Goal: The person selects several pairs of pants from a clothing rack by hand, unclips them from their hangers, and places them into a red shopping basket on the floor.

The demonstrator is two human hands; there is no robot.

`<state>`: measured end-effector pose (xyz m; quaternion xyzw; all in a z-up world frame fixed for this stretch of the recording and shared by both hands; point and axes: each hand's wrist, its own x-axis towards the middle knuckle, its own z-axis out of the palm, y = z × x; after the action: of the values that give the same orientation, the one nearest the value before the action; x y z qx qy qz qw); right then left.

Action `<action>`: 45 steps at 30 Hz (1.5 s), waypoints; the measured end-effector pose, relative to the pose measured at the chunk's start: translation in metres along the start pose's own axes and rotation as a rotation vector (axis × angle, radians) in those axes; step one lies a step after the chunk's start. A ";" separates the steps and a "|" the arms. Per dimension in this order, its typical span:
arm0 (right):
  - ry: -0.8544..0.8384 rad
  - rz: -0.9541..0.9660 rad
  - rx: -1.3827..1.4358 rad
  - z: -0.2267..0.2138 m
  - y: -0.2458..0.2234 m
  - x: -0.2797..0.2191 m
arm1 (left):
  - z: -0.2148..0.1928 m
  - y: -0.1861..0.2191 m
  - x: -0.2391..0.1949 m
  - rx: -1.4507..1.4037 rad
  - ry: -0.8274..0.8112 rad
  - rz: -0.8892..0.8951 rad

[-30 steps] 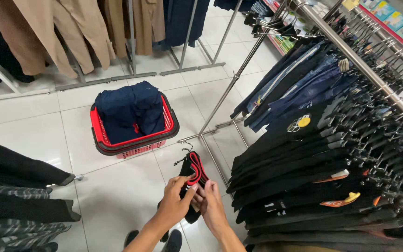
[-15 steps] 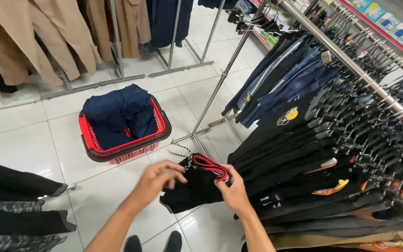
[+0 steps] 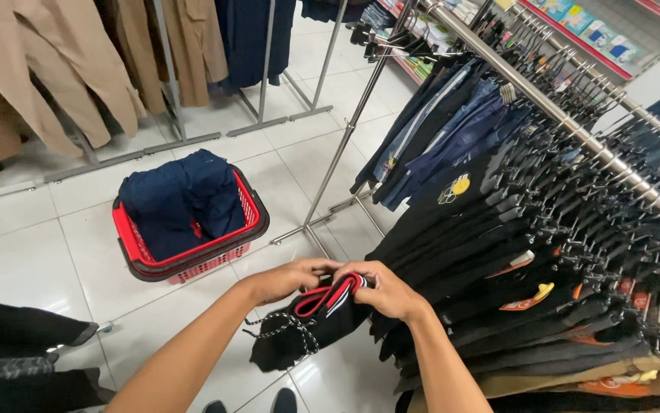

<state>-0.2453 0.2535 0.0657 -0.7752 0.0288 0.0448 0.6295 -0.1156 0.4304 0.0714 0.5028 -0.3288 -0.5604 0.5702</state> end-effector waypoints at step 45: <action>-0.102 0.655 -0.165 0.010 0.047 0.000 | -0.164 -0.109 -0.051 0.495 0.172 -0.655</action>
<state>-0.2501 0.2534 0.0175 -0.7700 0.2408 0.2853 0.5175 -0.0036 0.5285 -0.0675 0.7475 -0.2276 -0.5720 0.2494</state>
